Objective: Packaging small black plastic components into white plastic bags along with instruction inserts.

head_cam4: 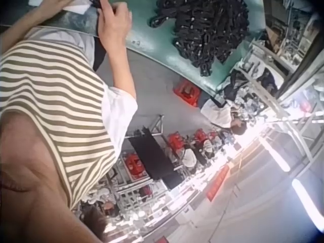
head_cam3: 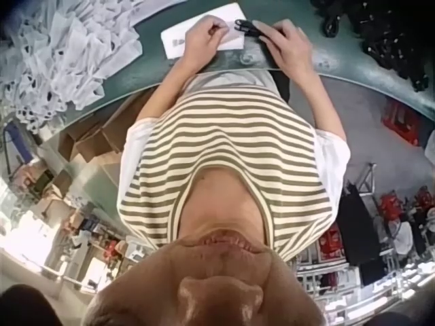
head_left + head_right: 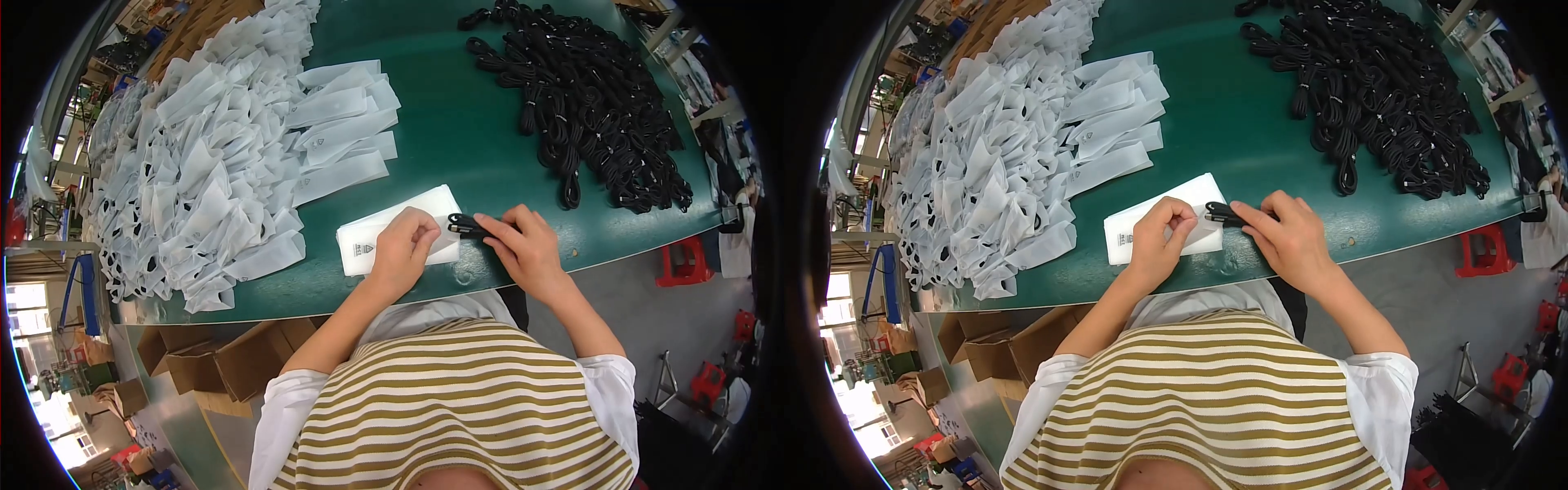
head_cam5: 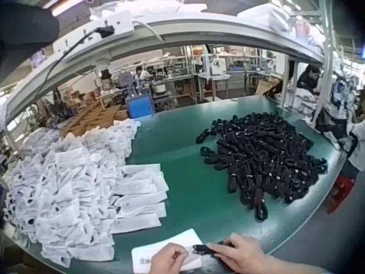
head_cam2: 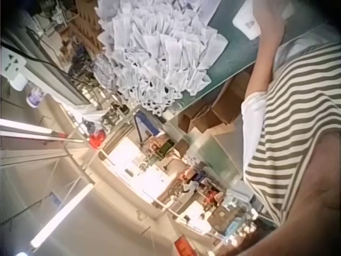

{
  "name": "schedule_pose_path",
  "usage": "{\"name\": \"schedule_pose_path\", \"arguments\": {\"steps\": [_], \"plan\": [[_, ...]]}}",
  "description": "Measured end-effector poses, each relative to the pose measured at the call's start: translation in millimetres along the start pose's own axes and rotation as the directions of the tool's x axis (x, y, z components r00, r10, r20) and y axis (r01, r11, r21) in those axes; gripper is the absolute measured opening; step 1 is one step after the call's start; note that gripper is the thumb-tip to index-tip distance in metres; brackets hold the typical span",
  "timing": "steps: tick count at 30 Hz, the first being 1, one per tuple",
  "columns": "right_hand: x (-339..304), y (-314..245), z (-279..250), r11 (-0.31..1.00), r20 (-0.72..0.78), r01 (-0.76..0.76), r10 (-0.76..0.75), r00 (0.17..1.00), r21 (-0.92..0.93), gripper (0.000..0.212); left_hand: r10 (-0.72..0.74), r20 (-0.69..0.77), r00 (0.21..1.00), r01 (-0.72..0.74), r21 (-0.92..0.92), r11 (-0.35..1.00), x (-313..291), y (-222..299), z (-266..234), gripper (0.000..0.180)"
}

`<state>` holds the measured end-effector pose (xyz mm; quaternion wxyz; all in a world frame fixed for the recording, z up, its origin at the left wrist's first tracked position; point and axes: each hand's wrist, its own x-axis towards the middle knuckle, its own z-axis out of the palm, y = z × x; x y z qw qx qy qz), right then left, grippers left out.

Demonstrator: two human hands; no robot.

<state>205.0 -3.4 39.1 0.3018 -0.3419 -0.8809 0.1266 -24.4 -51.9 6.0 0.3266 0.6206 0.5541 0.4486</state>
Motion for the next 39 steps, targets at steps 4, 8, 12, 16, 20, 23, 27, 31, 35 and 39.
{"name": "schedule_pose_path", "arguments": {"steps": [4, 8, 12, 16, 20, 23, 27, 31, 35, 39], "plan": [[1.4, 4.5, -2.7, 0.973, 0.074, 0.188, -0.179, 0.981, -0.134, 0.039, 0.061, -0.002, 0.998, -0.061, -0.051, 0.997, 0.3, 2.3, 1.1, 0.009], [0.8, 5.1, -1.5, 0.987, 0.15, 0.012, -0.036, 0.988, 0.161, 0.034, 0.177, 0.017, 0.984, -0.176, -0.052, 0.983, -0.3, 6.0, -1.4, 0.012], [-0.6, 0.7, -2.8, 0.833, 0.299, -0.29, 0.159, 0.941, 0.471, 0.033, 0.29, 0.063, 0.955, -0.29, -0.013, 0.957, 2.5, 7.6, -4.5, 0.015], [-4.2, -3.6, 4.7, 0.716, 0.381, -0.464, 0.291, 0.878, 0.522, 0.026, 0.392, 0.126, 0.911, -0.402, 0.072, 0.913, 4.8, 17.1, -4.4, 0.016], [4.8, -12.7, 0.5, 0.857, 0.189, -0.193, 0.114, 0.975, 0.477, 0.019, 0.384, 0.057, 0.921, -0.388, 0.175, 0.905, 10.0, 23.9, -10.7, 0.016], [6.3, -22.8, 6.4, 0.685, 0.213, -0.412, 0.36, 0.909, 0.601, 0.02, 0.337, -0.001, 0.941, -0.331, 0.191, 0.924, 12.3, 31.9, -15.2, 0.014], [13.4, -18.2, 10.5, 0.797, -0.004, -0.103, 0.131, 0.991, 0.595, 0.023, 0.244, -0.036, 0.969, -0.237, 0.135, 0.962, 16.2, 34.1, -23.8, 0.011], [19.2, -20.4, 21.1, 0.855, -0.123, 0.071, -0.008, 0.992, 0.514, 0.025, 0.172, -0.043, 0.984, -0.169, 0.056, 0.984, 20.1, 37.7, -30.6, 0.009], [25.3, -34.7, 22.9, 0.815, -0.177, -0.027, 0.158, 0.971, 0.579, 0.031, 0.134, -0.031, 0.99, -0.138, -0.178, 0.974, 21.4, 46.8, -31.5, 0.005], [36.2, -33.5, 23.4, 0.847, -0.172, 0.064, 0.032, 0.985, 0.527, 0.039, 0.069, -0.075, 0.995, -0.096, -0.477, 0.873, 29.8, 57.4, -24.9, 0.006]]}}
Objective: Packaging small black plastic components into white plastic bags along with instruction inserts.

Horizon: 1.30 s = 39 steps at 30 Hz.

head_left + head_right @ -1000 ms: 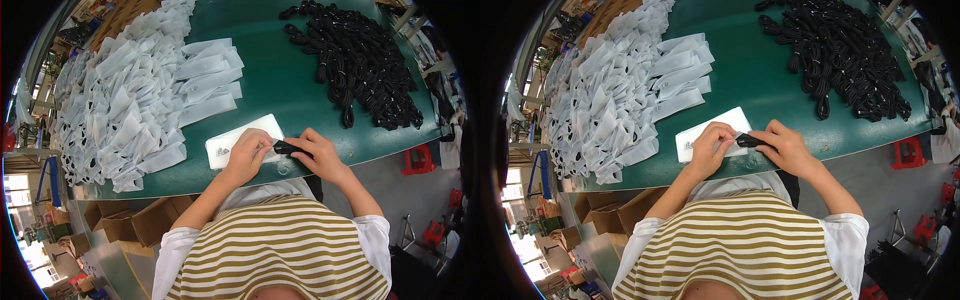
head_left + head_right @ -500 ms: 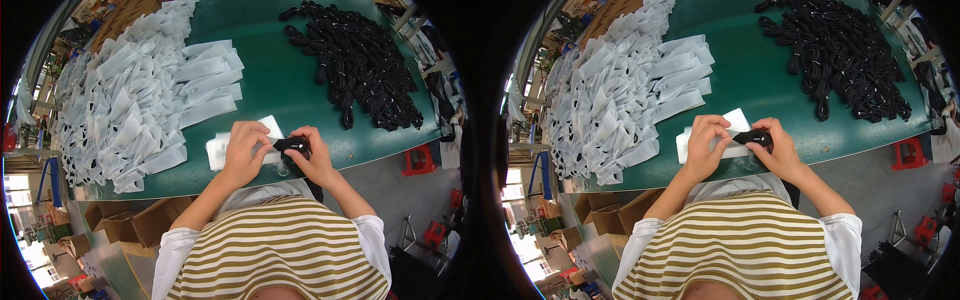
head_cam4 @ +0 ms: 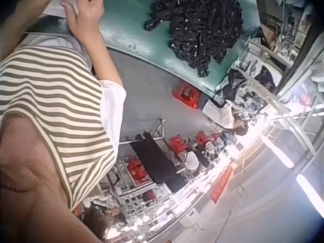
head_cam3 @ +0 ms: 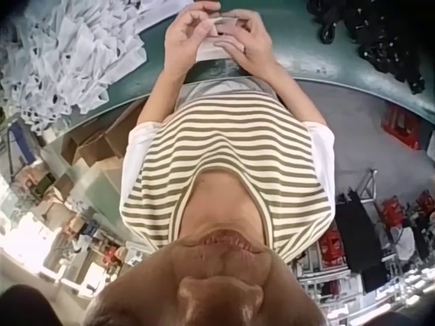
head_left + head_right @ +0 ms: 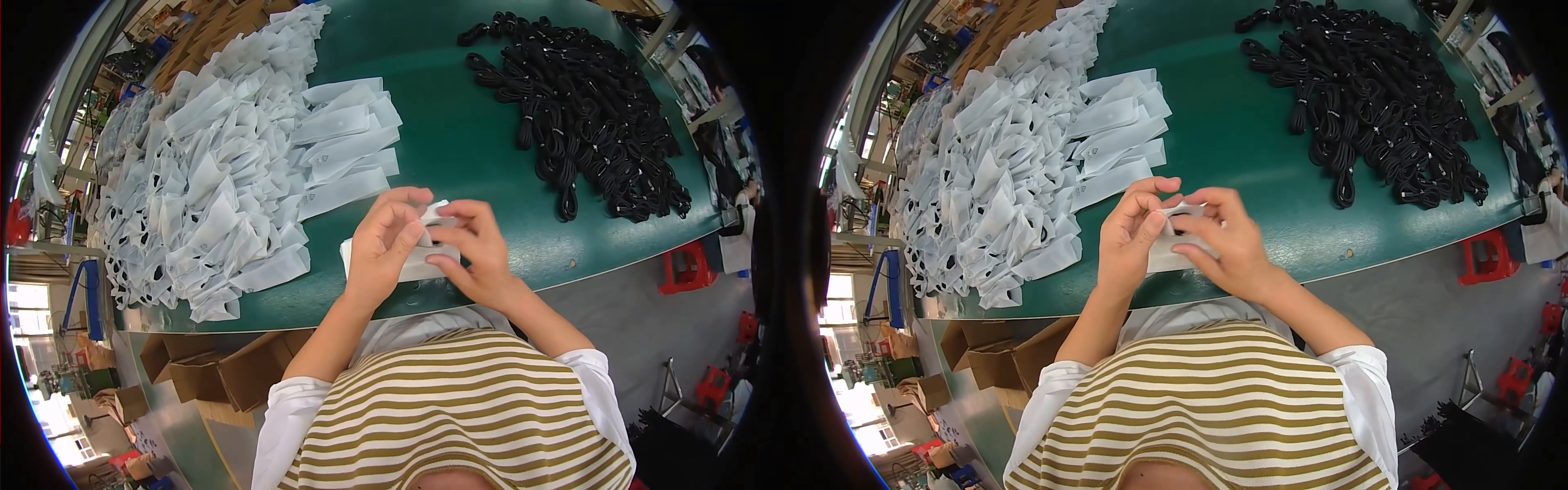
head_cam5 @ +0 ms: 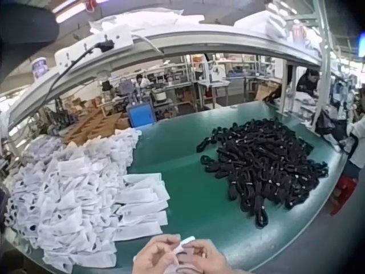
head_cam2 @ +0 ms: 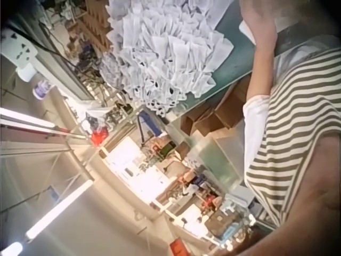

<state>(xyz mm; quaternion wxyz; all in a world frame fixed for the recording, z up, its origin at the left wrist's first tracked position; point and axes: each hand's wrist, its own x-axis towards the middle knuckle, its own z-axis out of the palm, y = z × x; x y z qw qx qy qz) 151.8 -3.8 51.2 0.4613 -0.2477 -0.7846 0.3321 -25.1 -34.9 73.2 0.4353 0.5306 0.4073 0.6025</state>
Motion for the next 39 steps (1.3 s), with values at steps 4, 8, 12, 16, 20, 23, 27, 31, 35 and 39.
{"name": "schedule_pose_path", "arguments": {"steps": [4, 8, 12, 16, 20, 23, 27, 31, 35, 39], "plan": [[10.9, -3.8, -14.5, 0.998, 0.009, -0.012, 0.013, 1.0, -0.068, 0.042, 0.039, -0.145, 0.989, -0.015, 0.16, 0.987, 18.7, 7.0, -9.6, 0.008], [18.0, 23.7, -78.8, 0.696, -0.3, -0.244, 0.042, 0.953, -0.676, 0.04, 0.369, -0.323, 0.871, -0.115, 0.597, 0.794, 61.1, 13.4, -51.4, 0.009], [-20.9, 69.2, -134.7, 0.16, -0.403, -0.415, 0.104, 0.909, -0.895, 0.035, 0.447, -0.18, 0.876, -0.028, 0.907, 0.421, 105.5, -3.4, -63.4, 0.009], [-49.1, 75.0, -131.6, 0.309, -0.343, -0.408, 0.245, 0.907, -0.859, 0.035, 0.452, 0.148, 0.88, -0.311, 0.899, 0.31, 78.2, -14.0, -35.7, 0.022], [-47.0, 54.1, -117.7, 0.517, -0.422, -0.771, 0.645, 0.637, -0.372, 0.034, 0.089, 0.282, 0.955, -0.265, 0.682, 0.682, 6.3, -41.0, -3.9, 0.021], [-52.7, 41.3, -92.0, 0.663, -0.197, -0.733, 0.747, 0.634, 0.152, 0.031, 0.107, 0.346, 0.932, -0.333, 0.702, 0.629, -14.9, -57.4, 8.7, 0.018], [-52.8, 24.1, -58.0, 0.866, -0.132, -0.499, 0.493, 0.86, -0.014, 0.03, 0.116, 0.349, 0.93, -0.347, 0.728, 0.592, -25.9, -66.2, 9.5, 0.014], [-48.9, 13.7, -52.6, 0.95, 0.016, -0.264, 0.27, 0.963, -0.169, 0.03, 0.005, 0.186, 0.982, -0.128, 0.654, 0.746, -32.8, -64.4, 5.6, 0.009], [-50.0, 13.9, -52.5, 0.947, 0.089, -0.173, 0.204, 0.975, -0.271, 0.031, -0.13, 0.069, 0.989, 0.075, 0.525, 0.848, -35.3, -60.1, 4.0, 0.006], [-43.2, 14.8, -52.0, 0.936, 0.169, -0.112, 0.176, 0.97, -0.333, 0.032, -0.055, 0.078, 0.995, 0.013, 0.454, 0.891, -33.3, -58.1, 5.0, 0.008]]}}
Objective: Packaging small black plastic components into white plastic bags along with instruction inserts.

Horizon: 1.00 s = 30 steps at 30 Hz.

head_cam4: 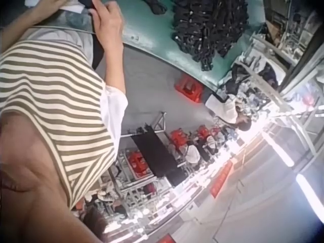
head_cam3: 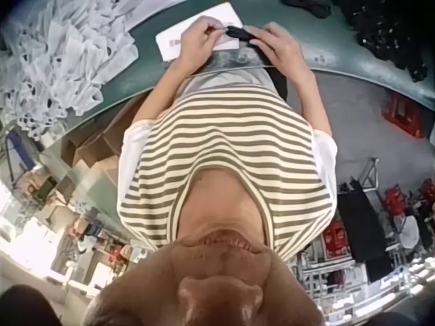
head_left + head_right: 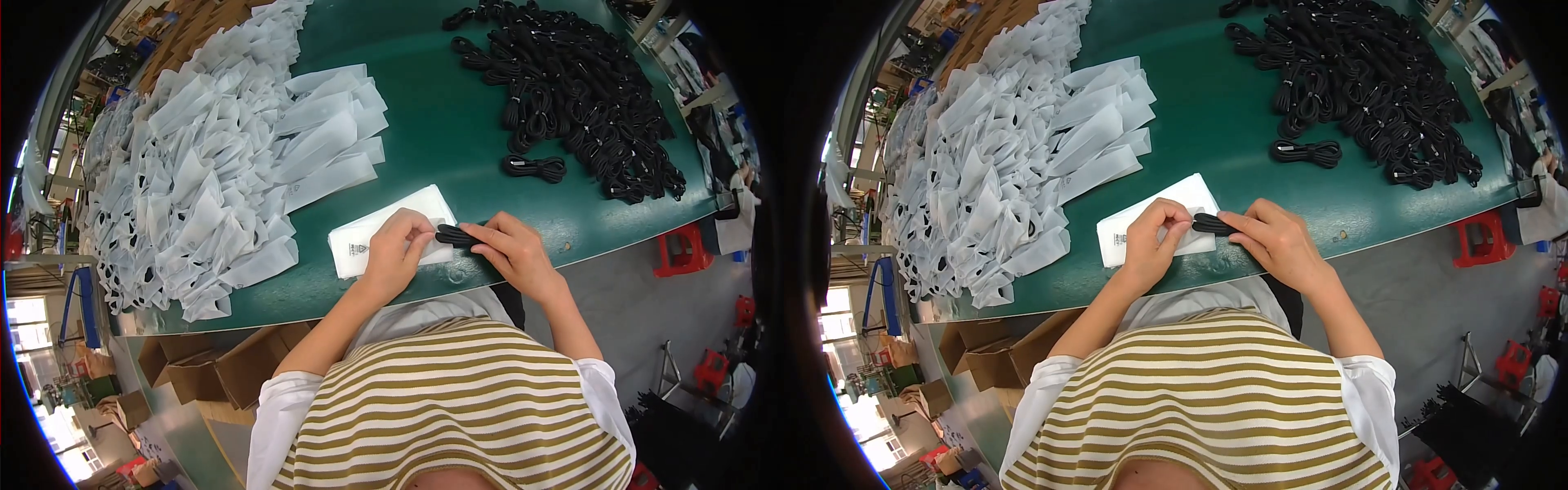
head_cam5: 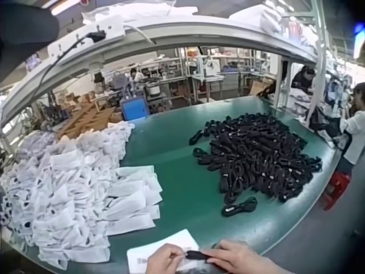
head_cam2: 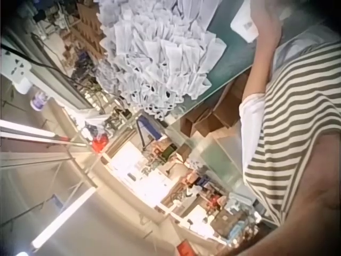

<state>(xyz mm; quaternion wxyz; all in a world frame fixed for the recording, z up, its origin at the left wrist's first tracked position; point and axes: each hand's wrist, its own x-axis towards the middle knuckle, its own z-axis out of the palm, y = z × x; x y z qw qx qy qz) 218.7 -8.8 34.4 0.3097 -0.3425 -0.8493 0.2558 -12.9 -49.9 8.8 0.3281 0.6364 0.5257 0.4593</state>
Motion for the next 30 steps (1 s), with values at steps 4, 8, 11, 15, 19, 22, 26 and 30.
{"name": "schedule_pose_path", "arguments": {"steps": [4, 8, 11, 15, 19, 22, 26, 30], "plan": [[4.8, 1.7, 0.6, 0.999, 0.111, -0.025, 0.022, 0.994, 0.022, 0.029, 0.134, 0.007, 0.991, -0.134, -0.014, 0.991, 2.7, -0.5, -1.3, 0.012], [1.4, 5.5, 12.8, 0.977, 0.162, -0.125, 0.097, 0.982, 0.174, 0.028, 0.327, 0.1, 0.94, -0.336, 0.1, 0.936, 5.5, 2.0, -2.5, 0.016], [4.6, 0.6, 23.0, 0.773, 0.21, -0.392, 0.331, 0.92, 0.499, 0.031, 0.399, 0.143, 0.906, -0.419, 0.165, 0.893, 9.4, 10.4, -5.5, 0.017], [17.0, -7.9, 26.1, 0.923, -0.013, -0.041, 0.05, 0.999, 0.382, 0.036, 0.383, 0.014, 0.924, -0.372, 0.273, 0.887, 16.7, 18.4, -19.0, 0.014], [24.7, -19.1, 46.7, 0.717, -0.193, -0.02, 0.214, 0.958, 0.697, 0.038, 0.276, -0.059, 0.959, -0.261, 0.179, 0.948, 24.4, 30.1, -29.7, 0.009], [41.4, -40.5, 33.0, 0.852, -0.154, 0.057, 0.028, 0.988, 0.52, 0.04, -0.038, -0.17, 0.985, -0.04, -0.43, 0.902, 29.5, 35.7, -39.7, 0.011], [56.0, -27.0, 11.1, 0.997, -0.232, 0.058, -0.044, 0.972, 0.053, 0.046, -0.086, -0.394, 0.915, -0.1, -0.429, 0.898, 51.6, 37.2, -90.2, 0.015], [51.1, 23.7, -30.9, 0.778, -0.352, -0.17, -0.069, 0.933, -0.604, 0.044, 0.072, -0.574, 0.816, -0.141, -0.076, 0.987, 94.8, 28.1, -129.6, 0.013]]}}
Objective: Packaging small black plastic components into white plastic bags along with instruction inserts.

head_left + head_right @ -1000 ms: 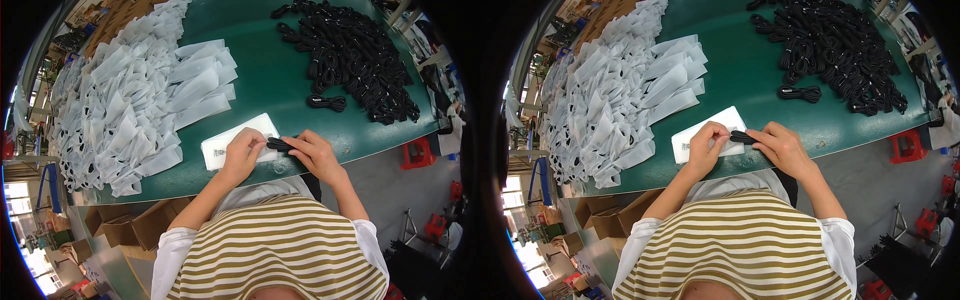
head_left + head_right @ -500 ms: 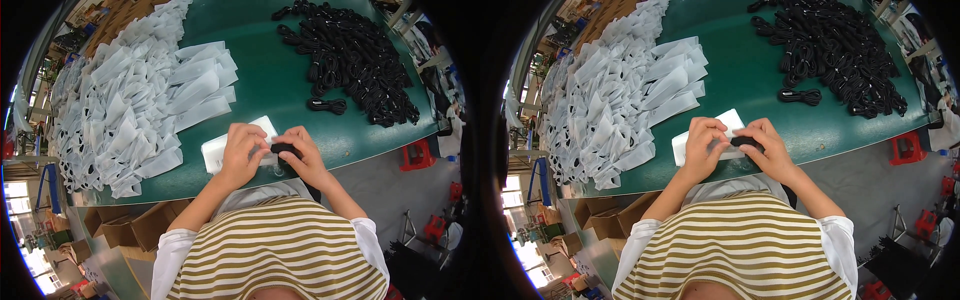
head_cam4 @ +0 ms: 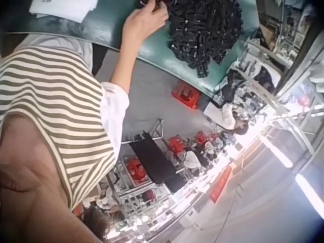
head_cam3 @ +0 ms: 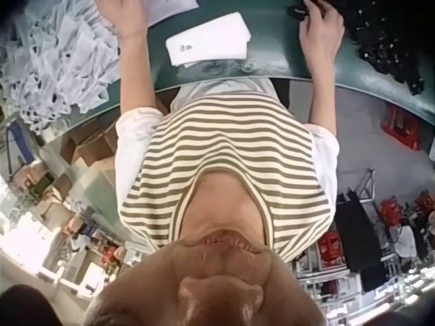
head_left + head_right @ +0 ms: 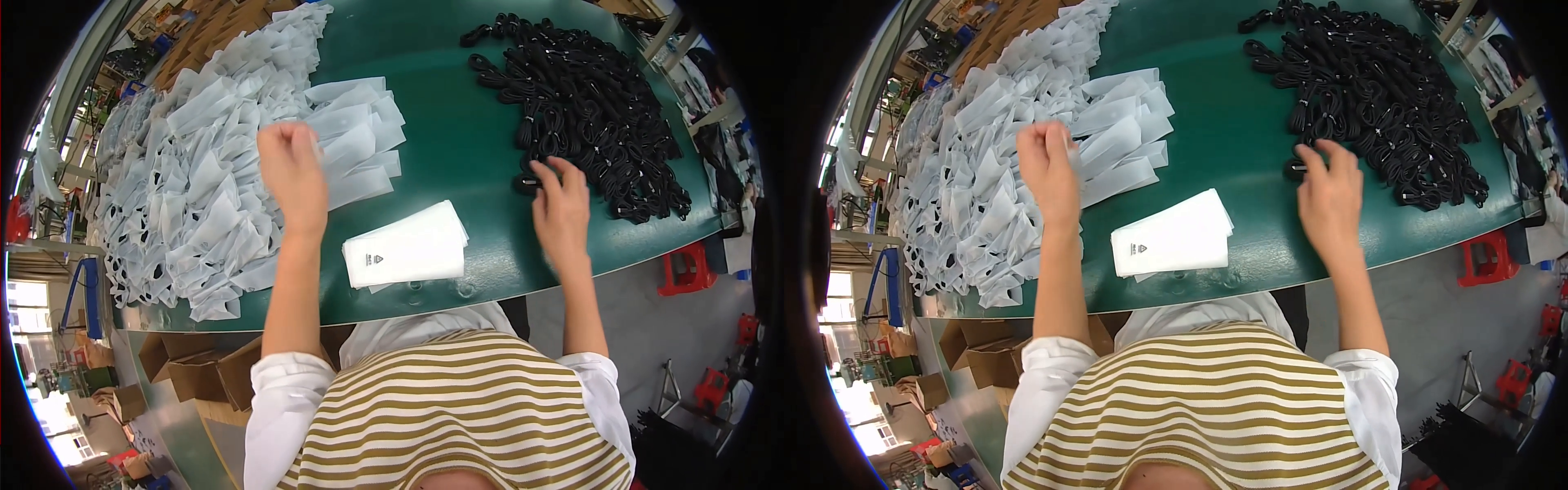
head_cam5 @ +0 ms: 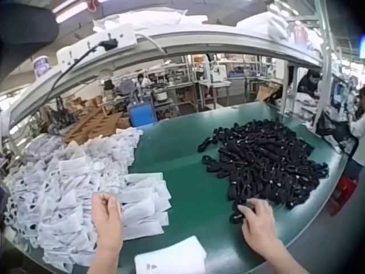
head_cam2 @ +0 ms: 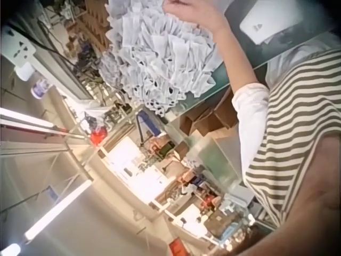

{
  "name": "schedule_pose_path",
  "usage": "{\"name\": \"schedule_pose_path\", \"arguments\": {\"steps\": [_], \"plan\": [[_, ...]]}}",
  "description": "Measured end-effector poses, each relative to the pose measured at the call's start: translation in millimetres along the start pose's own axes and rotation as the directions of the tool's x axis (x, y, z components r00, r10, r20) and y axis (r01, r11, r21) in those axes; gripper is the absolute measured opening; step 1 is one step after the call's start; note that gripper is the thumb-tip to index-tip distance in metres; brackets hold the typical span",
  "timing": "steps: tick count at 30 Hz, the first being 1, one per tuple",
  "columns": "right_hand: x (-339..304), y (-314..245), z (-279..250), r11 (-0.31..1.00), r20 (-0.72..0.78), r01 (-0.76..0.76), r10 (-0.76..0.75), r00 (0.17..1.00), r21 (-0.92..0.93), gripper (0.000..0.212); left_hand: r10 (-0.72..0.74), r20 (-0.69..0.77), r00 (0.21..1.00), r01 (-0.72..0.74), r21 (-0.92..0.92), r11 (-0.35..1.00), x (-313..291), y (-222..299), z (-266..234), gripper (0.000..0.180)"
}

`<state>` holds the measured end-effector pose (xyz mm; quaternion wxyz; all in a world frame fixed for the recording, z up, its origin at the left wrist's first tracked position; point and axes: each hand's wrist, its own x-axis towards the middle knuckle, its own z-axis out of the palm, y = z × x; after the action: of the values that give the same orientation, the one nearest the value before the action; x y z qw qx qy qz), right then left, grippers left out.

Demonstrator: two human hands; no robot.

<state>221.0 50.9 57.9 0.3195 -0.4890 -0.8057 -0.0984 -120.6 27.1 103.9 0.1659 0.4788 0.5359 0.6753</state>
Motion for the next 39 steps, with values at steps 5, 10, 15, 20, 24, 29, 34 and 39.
{"name": "schedule_pose_path", "arguments": {"steps": [5, 10, 15, 20, 24, 29, 34, 39], "plan": [[-25.8, 43.4, 16.5, 0.989, 0.196, 0.02, 0.01, 0.981, -0.15, 0.041, 0.429, 0.199, 0.881, -0.459, 0.575, 0.677, 11.9, -39.5, 14.3, 0.013], [-41.8, 27.0, 21.4, 0.976, 0.205, -0.121, 0.084, 0.975, 0.178, 0.04, 0.085, 0.615, 0.784, -0.317, 0.279, 0.906, -86.9, -20.5, 39.8, 0.025], [-51.6, -15.0, 13.0, 0.8, 0.264, -0.226, 0.088, 0.961, 0.556, 0.047, 0.181, 0.725, 0.665, -0.486, 0.235, 0.842, -146.3, -24.7, 57.3, 0.017], [-60.5, -27.2, -2.1, 0.794, 0.238, -0.108, -0.048, 0.97, 0.598, 0.05, 0.062, 0.643, 0.763, -0.283, 0.247, 0.927, -154.3, -32.4, 54.6, 0.011], [-62.5, -25.6, -16.0, 0.814, 0.259, -0.031, -0.147, 0.955, 0.58, 0.049, -0.169, 0.565, 0.808, 0.031, 0.246, 0.969, -154.0, -23.0, 54.3, 0.007], [-62.7, -21.5, -24.4, 0.825, 0.279, 0.038, -0.234, 0.932, 0.564, 0.049, -0.205, 0.547, 0.812, 0.102, 0.212, 0.972, -154.2, -19.9, 53.6, 0.007], [-64.7, -17.8, -15.3, 0.702, 0.406, -0.144, -0.222, 0.886, 0.697, 0.034, 0.055, 0.61, 0.791, -0.113, 0.058, 0.992, -152.1, -17.4, 55.9, 0.013], [-64.0, -21.6, -7.5, 0.214, 0.818, -0.818, 0.113, 0.563, 0.534, 0.022, 0.239, 0.69, 0.684, -0.318, -0.013, 0.948, -143.3, -6.4, 55.6, 0.016]]}}
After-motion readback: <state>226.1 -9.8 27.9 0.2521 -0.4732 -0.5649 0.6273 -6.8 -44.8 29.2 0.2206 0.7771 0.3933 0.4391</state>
